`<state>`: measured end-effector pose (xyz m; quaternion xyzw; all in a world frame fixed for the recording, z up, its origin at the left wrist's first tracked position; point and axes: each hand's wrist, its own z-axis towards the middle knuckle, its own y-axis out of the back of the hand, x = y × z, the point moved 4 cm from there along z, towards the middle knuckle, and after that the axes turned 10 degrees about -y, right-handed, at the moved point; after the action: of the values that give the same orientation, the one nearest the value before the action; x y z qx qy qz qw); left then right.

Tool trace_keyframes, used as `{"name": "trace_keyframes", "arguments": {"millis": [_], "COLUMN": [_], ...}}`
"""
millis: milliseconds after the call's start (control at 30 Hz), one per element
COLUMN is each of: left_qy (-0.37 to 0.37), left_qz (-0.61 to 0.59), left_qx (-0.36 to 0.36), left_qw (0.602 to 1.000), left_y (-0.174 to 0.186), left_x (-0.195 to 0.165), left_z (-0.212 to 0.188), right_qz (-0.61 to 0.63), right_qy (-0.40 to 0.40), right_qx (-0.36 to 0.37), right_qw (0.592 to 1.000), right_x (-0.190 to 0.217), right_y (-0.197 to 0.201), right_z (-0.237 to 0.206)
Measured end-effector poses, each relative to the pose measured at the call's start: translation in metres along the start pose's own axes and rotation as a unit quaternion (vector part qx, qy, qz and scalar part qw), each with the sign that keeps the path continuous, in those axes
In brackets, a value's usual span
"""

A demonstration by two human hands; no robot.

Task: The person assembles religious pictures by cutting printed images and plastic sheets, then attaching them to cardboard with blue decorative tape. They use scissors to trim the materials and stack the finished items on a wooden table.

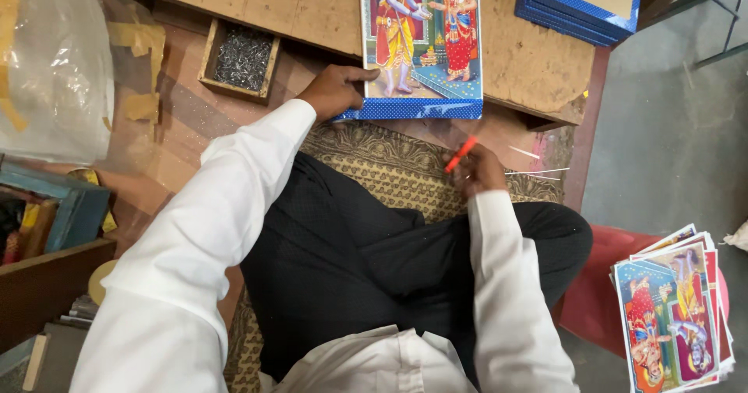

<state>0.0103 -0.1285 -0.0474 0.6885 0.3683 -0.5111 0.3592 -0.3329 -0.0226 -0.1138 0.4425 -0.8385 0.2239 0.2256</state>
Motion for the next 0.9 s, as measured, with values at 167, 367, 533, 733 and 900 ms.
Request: {"name": "trace_keyframes", "arguments": {"millis": [167,367,533,733,900], "left_qy": [-0.005,0.010,-0.060,-0.013,-0.026], "left_qz": [-0.001,0.011,-0.017,-0.019,-0.015], "left_qx": [0.001,0.002,-0.003,-0.006,-0.010], "left_qw": [1.000,1.000,0.998,1.000,0.999], "left_y": [0.002,0.003,0.001,0.000,0.001], "left_x": [-0.005,0.002,0.015,0.019,0.007], "left_z": [-0.001,0.001,0.012,0.012,0.007], "right_qz": [0.040,-0.068,-0.146,-0.149,-0.151], "right_qy": [0.027,-0.082,0.016,0.027,0.037], "right_qx": [0.118,0.276,0.267,0.265,0.258], "right_qw": [0.992,0.955,0.952,0.952,0.954], "right_x": [-0.077,-0.116,-0.103,-0.095,-0.096], "right_y": [-0.017,-0.092,-0.125,-0.135,-0.134], "right_z": [-0.117,-0.189,-0.174,-0.154,-0.149]}}
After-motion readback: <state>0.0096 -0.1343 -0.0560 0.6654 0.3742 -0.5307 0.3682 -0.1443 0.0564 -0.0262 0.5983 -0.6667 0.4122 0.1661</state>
